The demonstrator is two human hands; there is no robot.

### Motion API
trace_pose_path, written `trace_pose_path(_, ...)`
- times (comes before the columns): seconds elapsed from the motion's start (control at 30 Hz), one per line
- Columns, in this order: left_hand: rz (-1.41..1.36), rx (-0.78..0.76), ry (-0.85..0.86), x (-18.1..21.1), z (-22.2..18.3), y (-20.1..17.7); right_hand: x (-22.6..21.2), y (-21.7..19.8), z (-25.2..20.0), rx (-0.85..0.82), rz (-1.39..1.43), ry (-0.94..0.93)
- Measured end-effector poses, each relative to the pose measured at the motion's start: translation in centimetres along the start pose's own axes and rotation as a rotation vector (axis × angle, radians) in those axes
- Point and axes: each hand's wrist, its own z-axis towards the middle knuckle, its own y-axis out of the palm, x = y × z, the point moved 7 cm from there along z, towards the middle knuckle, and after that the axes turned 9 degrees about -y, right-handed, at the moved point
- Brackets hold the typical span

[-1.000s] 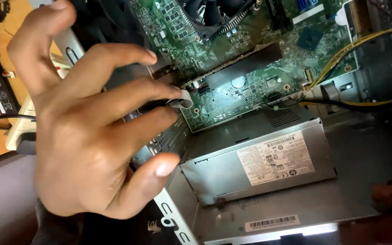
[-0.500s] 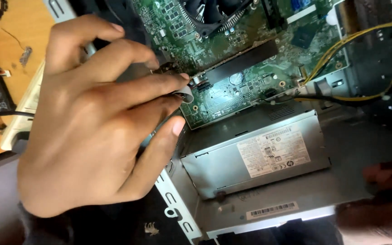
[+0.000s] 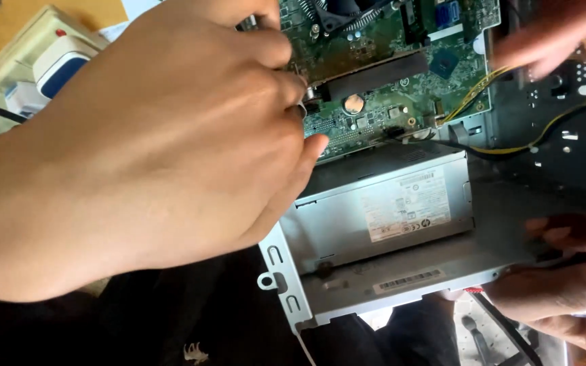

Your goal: Opening a computer tower case, inspecting components, and disconnecting internal cables.

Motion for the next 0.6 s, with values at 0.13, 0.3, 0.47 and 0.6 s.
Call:
trace_pose_path(0.13, -0.093, 0.091, 0.041, 0.0, 0.1, -0.6, -5.5, -11.7, 4.9, -0.1, -0.027, 0.012)
trace_pose_path(0.3, -0.204, 0.085, 0.065, -0.4, 0.2, -0.8, -13.7, -35.7, 16.7, -0.112, 0.086, -0.214)
trace_pose_path(0.47, -0.169, -0.147, 0.063, -0.8, 0.3, 0.6, -19.8, -39.5, 15.4, 0.213, 0.265, -0.844)
trace_pose_path(0.6, -0.263, 0.062, 0.079, -1.1, -0.4, -0.7, -14.8, -35.4, 16.3, -0.331, 0.057, 0.047)
